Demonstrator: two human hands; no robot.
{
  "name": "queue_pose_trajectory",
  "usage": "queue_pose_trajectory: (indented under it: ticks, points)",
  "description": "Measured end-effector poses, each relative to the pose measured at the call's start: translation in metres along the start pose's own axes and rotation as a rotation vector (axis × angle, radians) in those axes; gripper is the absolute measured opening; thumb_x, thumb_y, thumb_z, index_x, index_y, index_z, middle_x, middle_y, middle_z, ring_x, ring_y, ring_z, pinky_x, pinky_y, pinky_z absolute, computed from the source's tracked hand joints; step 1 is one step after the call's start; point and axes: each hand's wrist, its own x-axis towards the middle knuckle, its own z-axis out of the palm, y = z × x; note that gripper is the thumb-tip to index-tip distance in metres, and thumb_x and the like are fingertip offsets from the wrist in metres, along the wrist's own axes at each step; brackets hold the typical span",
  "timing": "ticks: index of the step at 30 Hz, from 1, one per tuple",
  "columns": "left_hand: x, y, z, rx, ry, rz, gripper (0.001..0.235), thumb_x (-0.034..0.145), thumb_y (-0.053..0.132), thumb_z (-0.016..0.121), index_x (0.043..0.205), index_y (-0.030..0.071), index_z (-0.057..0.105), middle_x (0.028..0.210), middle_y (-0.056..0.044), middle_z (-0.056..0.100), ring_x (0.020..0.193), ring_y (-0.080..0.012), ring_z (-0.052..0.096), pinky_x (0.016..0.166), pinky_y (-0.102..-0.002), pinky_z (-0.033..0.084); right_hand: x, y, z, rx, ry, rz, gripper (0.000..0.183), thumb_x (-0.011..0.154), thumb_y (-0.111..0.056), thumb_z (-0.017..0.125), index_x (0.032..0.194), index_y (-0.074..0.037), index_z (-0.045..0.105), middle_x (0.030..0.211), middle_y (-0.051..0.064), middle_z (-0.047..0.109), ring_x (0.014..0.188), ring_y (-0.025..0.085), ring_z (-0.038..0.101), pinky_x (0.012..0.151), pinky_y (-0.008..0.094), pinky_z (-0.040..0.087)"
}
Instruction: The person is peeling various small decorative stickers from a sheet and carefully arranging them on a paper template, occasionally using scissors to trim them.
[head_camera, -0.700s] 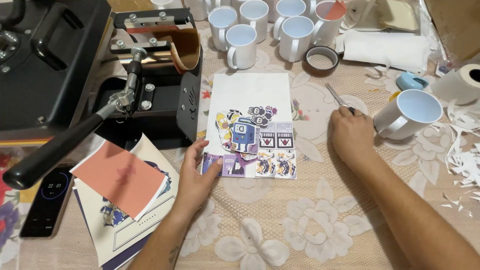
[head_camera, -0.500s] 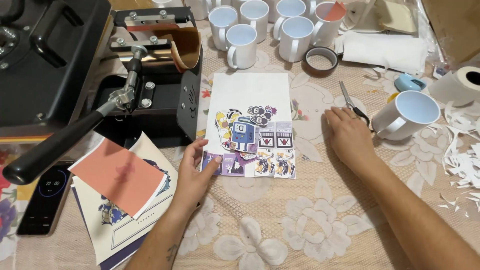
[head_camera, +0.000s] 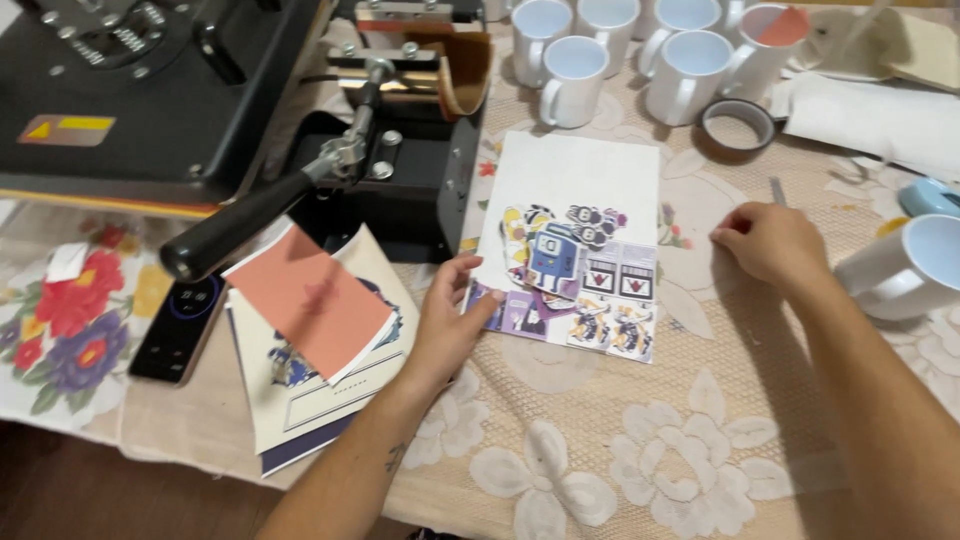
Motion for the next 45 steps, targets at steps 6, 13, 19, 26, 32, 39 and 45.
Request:
queue_pose_trajectory:
  ticks: [6,13,19,26,32,39,45]
  points:
    - [-0.007,0.020,-0.002,0.000,-0.028,-0.044,0.045,0.085,0.026,0.066,0.128,0.016,0.055,0.156,-0.005,0.045,0.144,-0.0305,0.042,0.112,-0.044,0.039,0.043,0.082,0.041,-0.067,0.469,-0.341,0.018,0.095,-0.028,0.071,0.100,-0.015,0.082,0.090,0.008,0.078,0.088,0.027,0.071,0.080,0.036,0.048]
    - [-0.003,0.016,-0.005,-0.006,-0.050,-0.082,0.042,0.084,0.028,0.067,0.124,0.020,0.057,0.159,-0.005,0.044,0.146,-0.0336,0.040,0.110,-0.044,0.038,-0.076,0.031,0.033,0.413,0.109,-0.111,0.029,0.097,-0.031,0.082,0.091,-0.004,0.076,0.077,0.014,0.075,0.060,0.020,0.058,0.052,0.032,0.040]
    - [0.005,0.018,-0.005,-0.191,-0.058,-0.187,0.050,0.081,0.029,0.068,0.129,0.017,0.056,0.149,-0.006,0.051,0.148,-0.0224,0.039,0.106,-0.038,0.045,-0.105,0.032,0.053,0.856,0.062,-0.211,0.016,0.101,-0.005,0.069,0.112,0.006,0.070,0.096,0.020,0.072,0.087,0.022,0.068,0.082,0.026,0.053]
    - [0.017,0.014,0.001,-0.412,-0.025,-0.306,0.055,0.082,0.017,0.068,0.133,0.008,0.050,0.134,-0.013,0.061,0.104,-0.0185,0.062,0.078,-0.027,0.052,-0.121,0.020,0.041,1.011,-0.070,-0.129,0.019,0.100,0.003,0.060,0.117,0.009,0.063,0.112,0.023,0.070,0.095,0.033,0.068,0.087,0.039,0.055]
    - [0.032,0.022,0.016,-0.388,-0.073,-0.403,0.049,0.089,0.018,0.062,0.135,0.008,0.049,0.122,-0.014,0.067,0.100,-0.0213,0.067,0.077,-0.031,0.056,-0.105,0.036,0.058,1.205,-0.159,-0.067,0.023,0.097,-0.001,0.059,0.118,0.004,0.057,0.117,0.024,0.069,0.096,0.031,0.066,0.086,0.038,0.055]
    - [0.058,0.025,0.030,-0.310,-0.101,-0.489,0.022,0.098,0.016,0.054,0.119,0.008,0.053,0.119,-0.020,0.073,0.096,-0.0285,0.073,0.072,-0.038,0.060,-0.103,0.039,0.057,1.272,-0.256,-0.046,0.034,0.092,0.004,0.061,0.126,0.003,0.057,0.110,0.022,0.068,0.092,0.027,0.065,0.085,0.035,0.056]
    - [0.068,0.022,0.031,-0.314,-0.088,-0.376,0.029,0.099,0.010,0.048,0.128,0.006,0.054,0.120,-0.022,0.071,0.094,-0.0321,0.073,0.071,-0.041,0.060,-0.109,0.036,0.055,1.140,-0.151,-0.077,0.031,0.092,-0.002,0.066,0.123,-0.002,0.061,0.101,0.015,0.070,0.081,0.024,0.068,0.072,0.033,0.056]
